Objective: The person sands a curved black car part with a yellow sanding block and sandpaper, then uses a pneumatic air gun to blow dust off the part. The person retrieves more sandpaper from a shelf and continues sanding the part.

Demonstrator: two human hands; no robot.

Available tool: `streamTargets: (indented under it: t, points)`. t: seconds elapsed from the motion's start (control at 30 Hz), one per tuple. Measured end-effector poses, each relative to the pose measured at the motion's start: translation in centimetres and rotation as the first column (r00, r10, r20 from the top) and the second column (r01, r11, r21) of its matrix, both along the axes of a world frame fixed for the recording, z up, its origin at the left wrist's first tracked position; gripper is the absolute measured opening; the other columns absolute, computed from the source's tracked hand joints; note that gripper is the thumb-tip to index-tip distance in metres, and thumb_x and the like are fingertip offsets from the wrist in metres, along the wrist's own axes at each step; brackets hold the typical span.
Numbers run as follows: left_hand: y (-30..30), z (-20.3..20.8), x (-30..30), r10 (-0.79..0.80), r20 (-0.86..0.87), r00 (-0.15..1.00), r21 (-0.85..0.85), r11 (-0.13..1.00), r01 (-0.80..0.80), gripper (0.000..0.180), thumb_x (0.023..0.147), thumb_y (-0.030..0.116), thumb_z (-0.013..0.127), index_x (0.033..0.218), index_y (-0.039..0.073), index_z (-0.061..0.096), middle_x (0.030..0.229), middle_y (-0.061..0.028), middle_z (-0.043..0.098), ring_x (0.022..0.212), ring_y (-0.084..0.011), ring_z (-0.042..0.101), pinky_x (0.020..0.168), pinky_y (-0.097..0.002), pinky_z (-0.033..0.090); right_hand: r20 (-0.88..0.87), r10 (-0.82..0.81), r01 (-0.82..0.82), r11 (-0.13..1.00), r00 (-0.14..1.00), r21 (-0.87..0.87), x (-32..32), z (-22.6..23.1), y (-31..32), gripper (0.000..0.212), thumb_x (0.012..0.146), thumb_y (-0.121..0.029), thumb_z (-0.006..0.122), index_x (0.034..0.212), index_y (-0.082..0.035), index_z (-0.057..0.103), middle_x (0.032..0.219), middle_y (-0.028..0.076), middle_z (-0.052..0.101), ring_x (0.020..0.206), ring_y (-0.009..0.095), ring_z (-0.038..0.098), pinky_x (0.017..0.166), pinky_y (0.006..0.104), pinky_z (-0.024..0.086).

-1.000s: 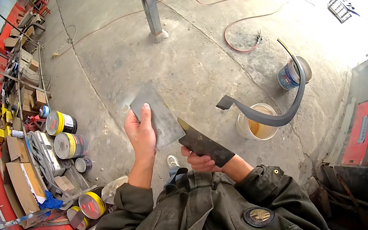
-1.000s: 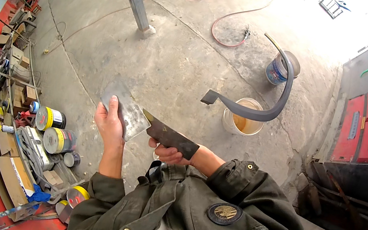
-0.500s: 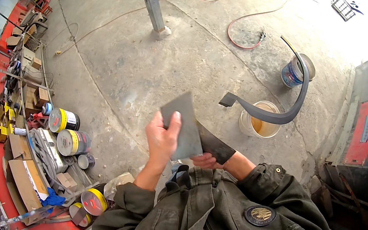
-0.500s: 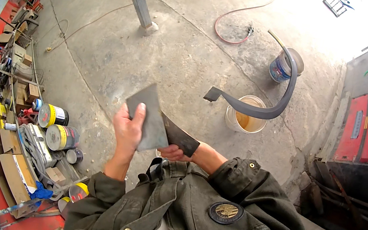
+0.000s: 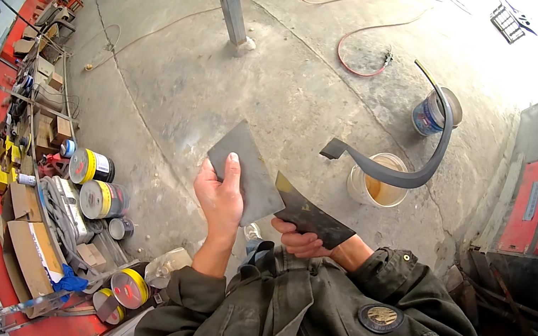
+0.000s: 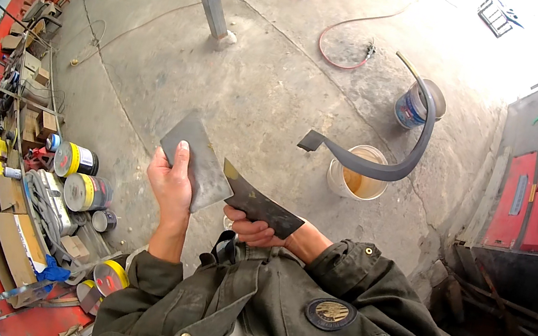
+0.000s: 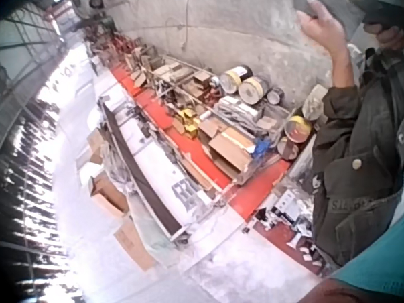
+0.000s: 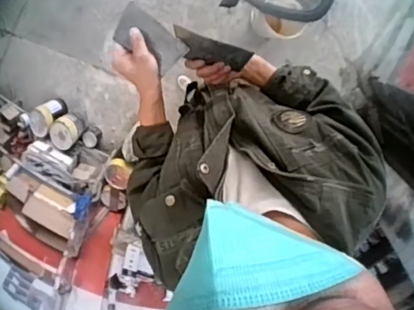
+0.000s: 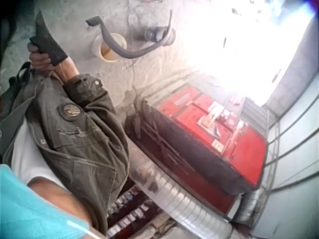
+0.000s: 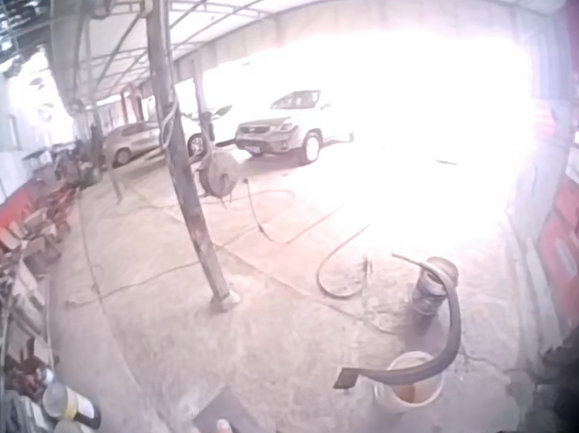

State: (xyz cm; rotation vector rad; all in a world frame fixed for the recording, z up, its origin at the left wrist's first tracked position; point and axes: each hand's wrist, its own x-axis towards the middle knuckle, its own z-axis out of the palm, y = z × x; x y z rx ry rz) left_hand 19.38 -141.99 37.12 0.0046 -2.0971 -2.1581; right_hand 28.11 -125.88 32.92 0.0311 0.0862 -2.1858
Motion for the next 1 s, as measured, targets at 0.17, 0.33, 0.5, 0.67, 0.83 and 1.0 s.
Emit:
streamTargets:
  t: [0.17, 0.33, 0.5, 0.67, 0.83, 1.0]
  points:
    - [-0.1, 0.0, 0.0, -0.055, 0.012, 0.998, -0.096, 0.994, 0.056, 0.02, 0.092, 0.011, 0.061, 0.077, 0.003, 0.051, 0.071, 0.0047, 0.051, 0.063, -0.0017, 0.04, 0.053, -0.0204, 0.034, 0.025, 0.021, -0.022, 0.999, 0.999, 0.028, 0.5, -0.9, 0.0, 0.027, 0.101, -0.025, 0.037, 0.081, -0.008, 0.044, 0.05, -0.001, 0.042, 0.036, 0.004, 0.037, 0.029, 0.0169, 0.029]
    - [-0.4, 0.1, 0.1, -0.148, 0.078, 0.986, -0.055, 0.987, 0.152, 0.02, 0.091, 0.009, 0.061, 0.076, 0.003, 0.05, 0.069, 0.0048, 0.051, 0.061, -0.001, 0.04, 0.05, -0.0194, 0.033, 0.014, 0.036, -0.037, 0.994, 0.999, 0.098, 0.7, -1.0, -0.2, 0.028, 0.101, -0.024, 0.036, 0.079, -0.009, 0.043, 0.05, -0.002, 0.041, 0.035, 0.004, 0.036, 0.029, 0.0169, 0.028]
    - [-0.6, 0.0, 0.6, -0.189, 0.131, 0.973, -0.069, 0.977, 0.2, 0.021, 0.09, 0.009, 0.062, 0.075, 0.003, 0.049, 0.069, 0.0044, 0.051, 0.061, -0.001, 0.041, 0.049, -0.0189, 0.033, -0.033, 0.046, -0.038, 0.977, 0.998, 0.211, 0.7, -1.2, -0.1, 0.027, 0.101, -0.025, 0.038, 0.079, -0.011, 0.043, 0.05, -0.003, 0.04, 0.037, 0.003, 0.035, 0.03, 0.0168, 0.026]
    - [-0.4, 0.7, 0.9, -0.202, 0.124, 0.971, -0.084, 0.973, 0.213, 0.022, 0.09, 0.008, 0.063, 0.075, 0.002, 0.048, 0.069, 0.0037, 0.051, 0.059, -0.0011, 0.04, 0.048, -0.0197, 0.033, -0.063, -0.001, 0.014, 0.977, 0.998, 0.211, 0.6, -1.6, 0.0, 0.025, 0.1, -0.025, 0.04, 0.081, -0.01, 0.047, 0.051, -0.003, 0.039, 0.039, 0.003, 0.035, 0.031, 0.0176, 0.026]
    - [0.0, -0.1, 1.4, -0.187, 0.087, 0.978, -0.011, 0.982, 0.189, 0.023, 0.089, 0.009, 0.063, 0.073, 0.002, 0.048, 0.067, 0.0038, 0.05, 0.059, -0.0013, 0.04, 0.048, -0.0202, 0.034, -0.052, -0.051, 0.06, 0.979, 0.997, 0.194, 0.2, -2.1, 0.0, 0.025, 0.099, -0.027, 0.041, 0.083, -0.009, 0.049, 0.051, -0.002, 0.039, 0.038, 0.005, 0.035, 0.031, 0.0188, 0.027]
    - [0.0, -0.9, 0.2, -0.033, -0.015, 0.999, -0.11, 0.993, 0.032, 0.025, 0.09, 0.012, 0.063, 0.072, 0.004, 0.048, 0.063, 0.0051, 0.047, 0.059, -0.0018, 0.038, 0.048, -0.0218, 0.032, 0.006, -0.042, 0.042, 0.999, 0.999, 0.013, -1.1, -1.2, -1.0, 0.03, 0.1, -0.034, 0.039, 0.083, -0.01, 0.047, 0.051, -0.001, 0.04, 0.037, 0.006, 0.034, 0.032, 0.0198, 0.027]
